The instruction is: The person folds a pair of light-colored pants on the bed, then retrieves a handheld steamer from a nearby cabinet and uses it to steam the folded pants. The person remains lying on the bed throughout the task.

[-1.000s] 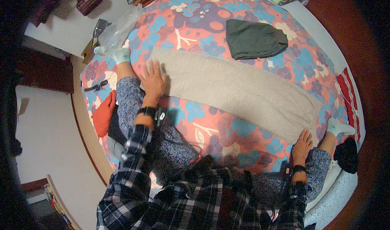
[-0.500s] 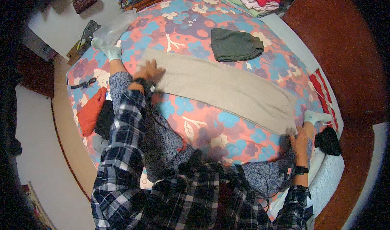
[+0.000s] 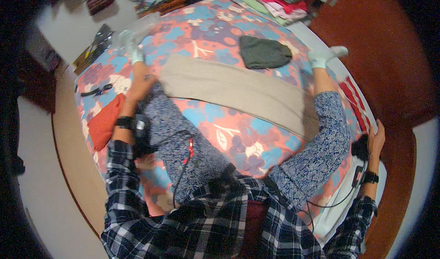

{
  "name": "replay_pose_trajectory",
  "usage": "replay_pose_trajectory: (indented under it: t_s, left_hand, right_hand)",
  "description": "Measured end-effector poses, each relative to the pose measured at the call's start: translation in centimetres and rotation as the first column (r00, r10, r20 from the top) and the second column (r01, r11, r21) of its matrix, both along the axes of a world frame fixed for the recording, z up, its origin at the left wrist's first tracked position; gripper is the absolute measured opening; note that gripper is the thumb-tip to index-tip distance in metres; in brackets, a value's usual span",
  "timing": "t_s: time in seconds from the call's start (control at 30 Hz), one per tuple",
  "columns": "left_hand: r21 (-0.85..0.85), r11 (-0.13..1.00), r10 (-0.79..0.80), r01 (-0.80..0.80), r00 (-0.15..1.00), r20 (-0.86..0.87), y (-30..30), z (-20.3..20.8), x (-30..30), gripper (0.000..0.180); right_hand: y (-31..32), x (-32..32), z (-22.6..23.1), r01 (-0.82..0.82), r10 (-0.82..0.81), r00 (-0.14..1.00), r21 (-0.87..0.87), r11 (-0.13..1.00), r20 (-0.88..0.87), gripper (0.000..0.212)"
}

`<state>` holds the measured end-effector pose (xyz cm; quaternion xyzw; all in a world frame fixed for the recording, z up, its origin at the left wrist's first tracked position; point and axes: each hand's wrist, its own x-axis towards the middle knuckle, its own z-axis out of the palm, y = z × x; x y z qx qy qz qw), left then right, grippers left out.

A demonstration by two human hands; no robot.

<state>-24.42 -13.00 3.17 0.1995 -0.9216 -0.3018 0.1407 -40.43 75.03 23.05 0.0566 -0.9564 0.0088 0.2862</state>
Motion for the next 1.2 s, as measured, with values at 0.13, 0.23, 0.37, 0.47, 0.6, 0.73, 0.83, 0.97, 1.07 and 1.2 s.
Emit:
replay_pose_trajectory:
  t_s: [0.13,0.23,0.37,0.47,0.6,0.73,0.83,0.97,1.07,1.2]
  left_hand:
    - [-0.104,0.908,-0.357,0.406,0.879,0.316,5.7,-1.6,1.2,0.06]
    - [0.1,0.959,-0.264,0.265,0.964,-0.023,5.7,-1.8,2.0,0.052]
    - [0.062,0.97,-0.232,0.234,0.972,-0.046,4.7,-2.1,2.0,0.049]
    - [0.087,0.975,-0.207,0.206,0.978,0.004,4.3,-2.1,1.2,0.046]
    - [0.156,0.975,-0.161,0.158,0.987,0.007,4.2,-0.9,2.2,0.041]
    - [0.343,0.932,-0.081,0.117,0.99,-0.116,6.2,-0.4,4.6,0.038]
    - [0.682,0.73,0.134,0.051,0.967,-0.215,8.6,-0.4,11.4,0.043]
    - [0.845,0.469,0.468,-0.257,0.884,0.009,13.5,1.1,27.9,0.049]
    - [0.678,0.3,0.78,-0.671,0.582,0.231,21.6,2.8,42.1,0.04]
    - [0.547,-0.079,0.795,-0.833,0.279,0.539,36.8,6.3,54.5,0.035]
  right_hand:
    - [-6.3,-3.4,-2.9,-0.135,0.127,0.978,0.038,0.99,0.168,0.049]
    - [-11.2,-5.7,-6.3,-0.26,0.226,0.947,0.134,0.956,0.229,0.059]
    - [-16.3,-7.0,-12.8,-0.281,0.246,0.879,0.026,0.959,0.409,0.065]
    - [-19.3,-7.3,-19.1,-0.218,0.223,0.837,-0.069,0.974,0.5,0.067]
    - [-23.2,-8.9,-22.7,-0.315,0.309,0.775,-0.086,0.945,0.551,0.058]
    - [-26.1,-13.4,-21.2,-0.39,0.409,0.685,-0.17,0.905,0.603,0.046]
    - [-28.6,-17.9,-21.2,-0.57,0.592,0.602,-0.23,0.789,0.537,0.037]
    - [-29.6,-23.2,-24.2,-0.665,0.435,0.426,-0.051,0.745,0.794,0.034]
    - [-27.8,-23.6,-27.3,-0.571,0.282,0.257,-0.091,0.816,0.924,0.042]
    - [-29.9,-25.9,-27.2,-0.363,0.043,-0.124,-0.085,0.928,0.991,0.047]
